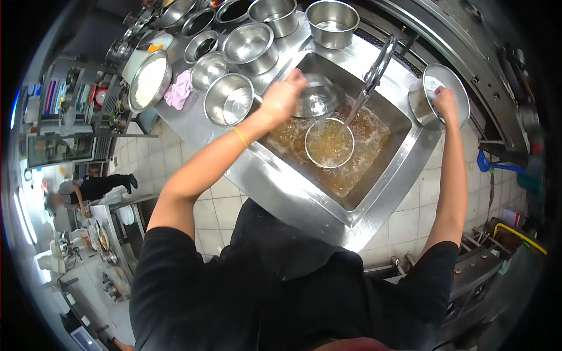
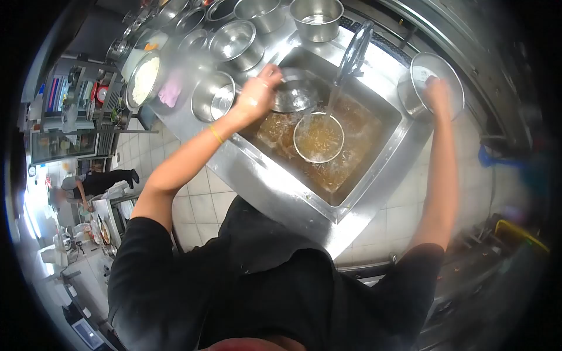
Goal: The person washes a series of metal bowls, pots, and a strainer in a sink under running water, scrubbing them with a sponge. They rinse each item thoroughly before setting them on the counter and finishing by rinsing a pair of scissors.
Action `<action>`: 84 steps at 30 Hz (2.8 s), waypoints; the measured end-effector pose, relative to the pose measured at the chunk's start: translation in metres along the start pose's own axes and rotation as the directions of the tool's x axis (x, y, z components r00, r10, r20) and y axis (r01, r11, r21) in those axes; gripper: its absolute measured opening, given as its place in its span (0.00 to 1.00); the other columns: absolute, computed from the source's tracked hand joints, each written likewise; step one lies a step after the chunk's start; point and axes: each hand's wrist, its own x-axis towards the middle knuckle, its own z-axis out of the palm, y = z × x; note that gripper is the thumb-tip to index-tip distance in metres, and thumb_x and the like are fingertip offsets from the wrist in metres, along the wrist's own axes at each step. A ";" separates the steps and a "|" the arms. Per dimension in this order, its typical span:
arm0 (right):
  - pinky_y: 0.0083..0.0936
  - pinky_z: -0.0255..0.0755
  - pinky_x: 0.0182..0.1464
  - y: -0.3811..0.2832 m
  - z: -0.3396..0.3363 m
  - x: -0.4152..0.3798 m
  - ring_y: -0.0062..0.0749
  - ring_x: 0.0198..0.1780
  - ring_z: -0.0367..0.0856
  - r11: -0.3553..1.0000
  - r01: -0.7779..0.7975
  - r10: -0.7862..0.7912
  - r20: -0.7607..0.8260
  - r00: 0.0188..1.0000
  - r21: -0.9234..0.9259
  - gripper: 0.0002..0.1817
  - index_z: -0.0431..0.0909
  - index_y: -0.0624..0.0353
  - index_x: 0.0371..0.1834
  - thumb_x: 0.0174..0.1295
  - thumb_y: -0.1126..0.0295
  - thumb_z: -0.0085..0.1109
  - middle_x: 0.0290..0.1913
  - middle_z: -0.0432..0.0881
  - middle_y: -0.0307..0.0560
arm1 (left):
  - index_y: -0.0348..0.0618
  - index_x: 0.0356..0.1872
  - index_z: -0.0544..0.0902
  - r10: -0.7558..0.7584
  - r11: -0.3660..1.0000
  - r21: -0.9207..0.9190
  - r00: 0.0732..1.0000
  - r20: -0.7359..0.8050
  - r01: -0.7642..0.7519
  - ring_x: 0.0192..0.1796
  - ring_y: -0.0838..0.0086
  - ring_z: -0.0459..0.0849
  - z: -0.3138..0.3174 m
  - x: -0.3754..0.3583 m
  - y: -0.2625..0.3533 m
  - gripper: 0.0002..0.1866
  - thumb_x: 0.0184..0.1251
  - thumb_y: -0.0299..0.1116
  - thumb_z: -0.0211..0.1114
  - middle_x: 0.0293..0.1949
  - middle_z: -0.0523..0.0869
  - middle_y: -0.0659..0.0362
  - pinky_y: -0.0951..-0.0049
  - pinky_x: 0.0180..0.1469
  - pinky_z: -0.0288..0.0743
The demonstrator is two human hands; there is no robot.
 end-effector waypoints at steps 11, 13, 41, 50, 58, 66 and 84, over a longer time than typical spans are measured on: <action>0.46 0.69 0.45 0.013 0.036 -0.001 0.64 0.41 0.73 0.998 -0.005 0.004 0.027 1.000 0.064 0.14 0.70 0.63 0.40 0.49 0.72 0.51 0.35 0.73 0.74 | 0.26 0.36 0.71 -0.736 0.014 -0.951 0.647 0.199 0.309 0.27 0.65 0.80 0.016 0.181 -0.071 0.10 0.50 0.18 0.56 0.31 0.77 0.50 0.71 0.22 0.80; 0.46 0.68 0.46 0.017 0.034 0.005 0.63 0.42 0.73 0.998 -0.038 0.036 0.043 0.998 0.055 0.13 0.71 0.62 0.40 0.50 0.72 0.50 0.36 0.73 0.73 | 0.22 0.39 0.68 -0.753 -0.128 -0.959 0.605 0.259 0.251 0.26 0.60 0.80 0.043 0.211 -0.075 0.13 0.51 0.16 0.54 0.34 0.76 0.46 0.68 0.25 0.83; 0.36 0.71 0.50 -0.148 0.060 -0.216 0.40 0.48 0.74 -0.768 -0.242 0.202 0.583 0.787 0.593 0.18 0.69 0.62 0.48 0.51 0.75 0.49 0.47 0.75 0.48 | 0.24 0.31 0.75 -0.946 -0.031 -0.819 0.248 0.209 0.573 0.22 0.61 0.82 -0.012 -0.132 -0.325 0.09 0.52 0.23 0.56 0.26 0.79 0.45 0.67 0.21 0.81; 0.33 0.65 0.54 -0.159 0.049 -0.230 0.34 0.52 0.72 -0.770 -0.117 0.297 0.516 0.803 0.627 0.20 0.67 0.62 0.53 0.60 0.64 0.51 0.51 0.73 0.45 | 0.37 0.49 0.72 -0.324 0.940 0.010 0.899 -0.295 0.342 0.46 0.56 0.73 -0.082 -0.151 -0.096 0.22 0.51 0.30 0.64 0.45 0.74 0.47 0.63 0.51 0.65; 0.30 0.60 0.59 -0.144 0.004 -0.186 0.30 0.58 0.66 -0.451 -0.147 0.284 0.298 0.911 0.880 0.32 0.56 0.64 0.64 0.58 0.65 0.54 0.58 0.68 0.47 | 0.39 0.36 0.76 -0.286 0.958 0.108 0.907 0.310 0.265 0.36 0.46 0.77 -0.051 -0.112 -0.043 0.10 0.50 0.21 0.57 0.30 0.79 0.42 0.57 0.35 0.70; 0.30 0.65 0.56 -0.203 0.055 -0.163 0.41 0.52 0.73 0.607 0.149 0.109 -0.268 0.957 0.781 0.22 0.76 0.52 0.50 0.48 0.79 0.51 0.53 0.75 0.46 | 0.34 0.33 0.76 -0.230 0.382 -0.738 0.831 0.507 0.556 0.36 0.72 0.77 0.058 -0.033 0.052 0.06 0.61 0.27 0.54 0.27 0.81 0.60 0.71 0.39 0.66; 0.28 0.68 0.49 -0.086 -0.059 -0.122 0.43 0.44 0.77 0.902 0.053 0.290 -0.690 0.663 0.429 0.23 0.78 0.53 0.45 0.45 0.81 0.43 0.43 0.79 0.49 | 0.42 0.29 0.82 0.180 0.957 0.069 0.761 0.623 -0.283 0.52 0.63 0.74 0.128 -0.004 0.054 0.07 0.45 0.26 0.61 0.35 0.81 0.51 0.40 0.57 0.56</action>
